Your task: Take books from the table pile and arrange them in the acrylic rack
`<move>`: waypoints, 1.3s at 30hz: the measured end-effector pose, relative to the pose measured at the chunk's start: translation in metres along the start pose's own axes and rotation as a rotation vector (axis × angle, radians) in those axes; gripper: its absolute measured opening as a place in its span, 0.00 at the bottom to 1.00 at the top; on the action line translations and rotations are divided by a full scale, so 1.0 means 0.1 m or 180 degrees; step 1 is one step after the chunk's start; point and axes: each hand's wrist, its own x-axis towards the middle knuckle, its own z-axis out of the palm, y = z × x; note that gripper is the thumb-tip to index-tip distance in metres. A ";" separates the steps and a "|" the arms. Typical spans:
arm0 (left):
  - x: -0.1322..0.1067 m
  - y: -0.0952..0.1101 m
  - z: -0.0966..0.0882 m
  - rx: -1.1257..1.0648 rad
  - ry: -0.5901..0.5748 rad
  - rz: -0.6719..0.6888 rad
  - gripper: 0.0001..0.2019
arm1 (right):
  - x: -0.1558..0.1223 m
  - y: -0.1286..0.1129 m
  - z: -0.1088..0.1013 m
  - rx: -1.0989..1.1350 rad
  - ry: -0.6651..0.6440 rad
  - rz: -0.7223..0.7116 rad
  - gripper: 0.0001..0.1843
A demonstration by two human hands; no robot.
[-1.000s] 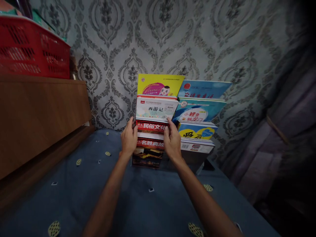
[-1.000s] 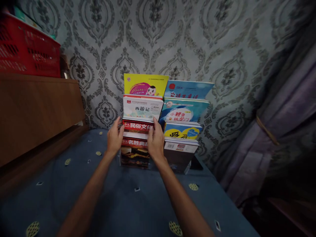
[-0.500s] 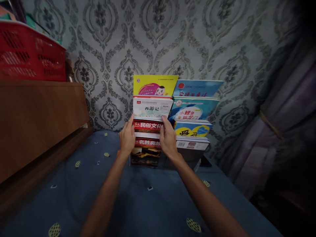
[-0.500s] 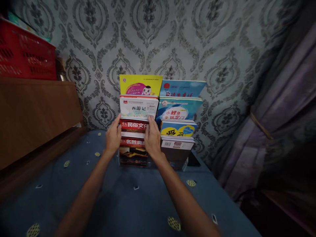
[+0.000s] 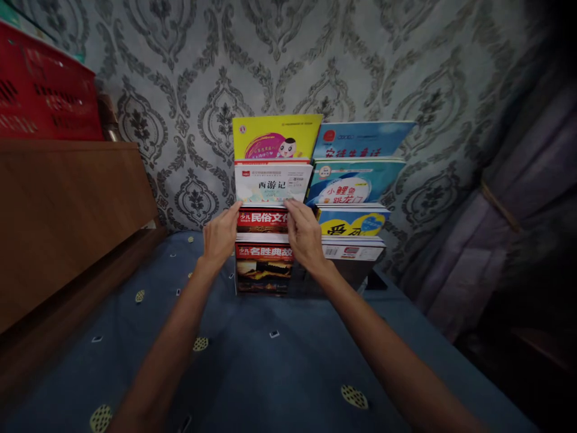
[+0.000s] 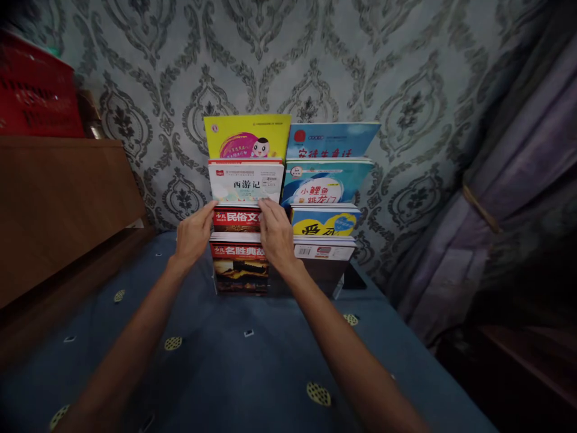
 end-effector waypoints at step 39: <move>-0.04 0.20 0.30 -0.0019 0.0623 -0.0317 0.18 | -0.09 -0.17 0.12 -0.0299 0.0334 0.0389 0.23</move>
